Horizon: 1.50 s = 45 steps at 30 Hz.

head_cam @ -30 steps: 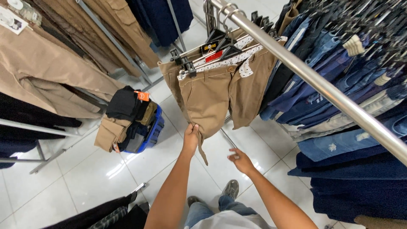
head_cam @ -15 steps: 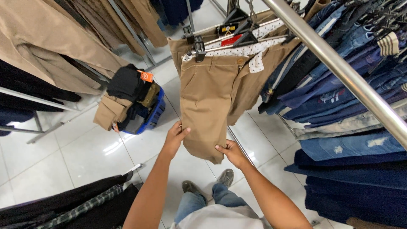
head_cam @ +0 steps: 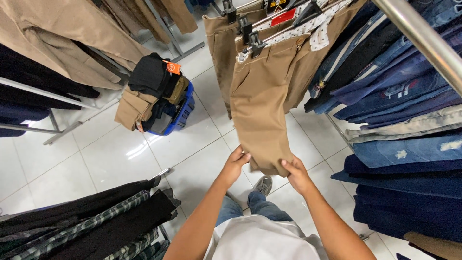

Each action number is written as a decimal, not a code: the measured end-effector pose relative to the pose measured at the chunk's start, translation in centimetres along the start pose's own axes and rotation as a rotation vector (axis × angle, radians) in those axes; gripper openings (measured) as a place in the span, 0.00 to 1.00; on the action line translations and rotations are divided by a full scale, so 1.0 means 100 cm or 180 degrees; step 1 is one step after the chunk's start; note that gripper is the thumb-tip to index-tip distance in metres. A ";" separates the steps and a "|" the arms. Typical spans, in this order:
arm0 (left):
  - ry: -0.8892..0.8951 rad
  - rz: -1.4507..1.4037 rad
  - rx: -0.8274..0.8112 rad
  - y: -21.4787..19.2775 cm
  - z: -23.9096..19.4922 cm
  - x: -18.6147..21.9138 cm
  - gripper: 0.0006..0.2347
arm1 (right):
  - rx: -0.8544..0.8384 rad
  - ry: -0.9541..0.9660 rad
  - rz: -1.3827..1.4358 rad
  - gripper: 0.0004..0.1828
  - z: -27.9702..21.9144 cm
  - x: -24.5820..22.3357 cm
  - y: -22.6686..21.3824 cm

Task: The person hangs pairs of trousers on a rack using hangers and folds another pair of trousers.

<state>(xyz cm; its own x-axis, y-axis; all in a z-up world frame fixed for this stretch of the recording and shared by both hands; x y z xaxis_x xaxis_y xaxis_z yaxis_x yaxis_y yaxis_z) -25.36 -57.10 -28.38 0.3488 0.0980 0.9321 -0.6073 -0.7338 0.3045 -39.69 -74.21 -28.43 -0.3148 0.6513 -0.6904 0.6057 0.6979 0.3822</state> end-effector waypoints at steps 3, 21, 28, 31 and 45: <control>0.0044 0.0089 -0.0082 0.033 -0.003 0.060 0.15 | 0.0078 -0.0079 -0.0225 0.26 -0.002 0.036 -0.002; 0.0286 0.0616 0.0221 -0.056 -0.083 0.036 0.34 | 0.0792 -0.0693 -0.0466 0.09 -0.085 -0.019 0.094; -0.1687 0.2006 -0.4077 -0.010 -0.357 -0.113 0.38 | 0.0575 -0.0466 0.0457 0.12 -0.121 -0.007 0.060; -0.1306 0.1366 -0.3321 -0.028 -0.374 -0.113 0.06 | -0.0182 -0.0726 0.0422 0.26 -0.170 -0.032 0.089; -0.0597 0.1444 -0.2883 0.021 -0.393 -0.107 0.09 | -0.0441 -0.0442 0.0782 0.35 -0.239 0.023 0.089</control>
<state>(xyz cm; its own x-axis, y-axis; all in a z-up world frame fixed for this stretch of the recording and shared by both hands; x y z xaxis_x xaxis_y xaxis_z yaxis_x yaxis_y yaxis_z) -58.42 -33.28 -30.00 0.0112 -0.2253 0.9742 -0.9928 0.1140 0.0378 -52.49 -59.39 -11.89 -0.0627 0.7652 -0.6407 0.5428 0.5648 0.6215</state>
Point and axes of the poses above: each hand's wrist, its own z-axis towards the middle knuckle, its own y-axis out of the palm, x = y × z, the point moved 9 cm from there along z, towards the middle knuckle, and after that the axes turned 12 degrees about y, right-handed, at the moved point
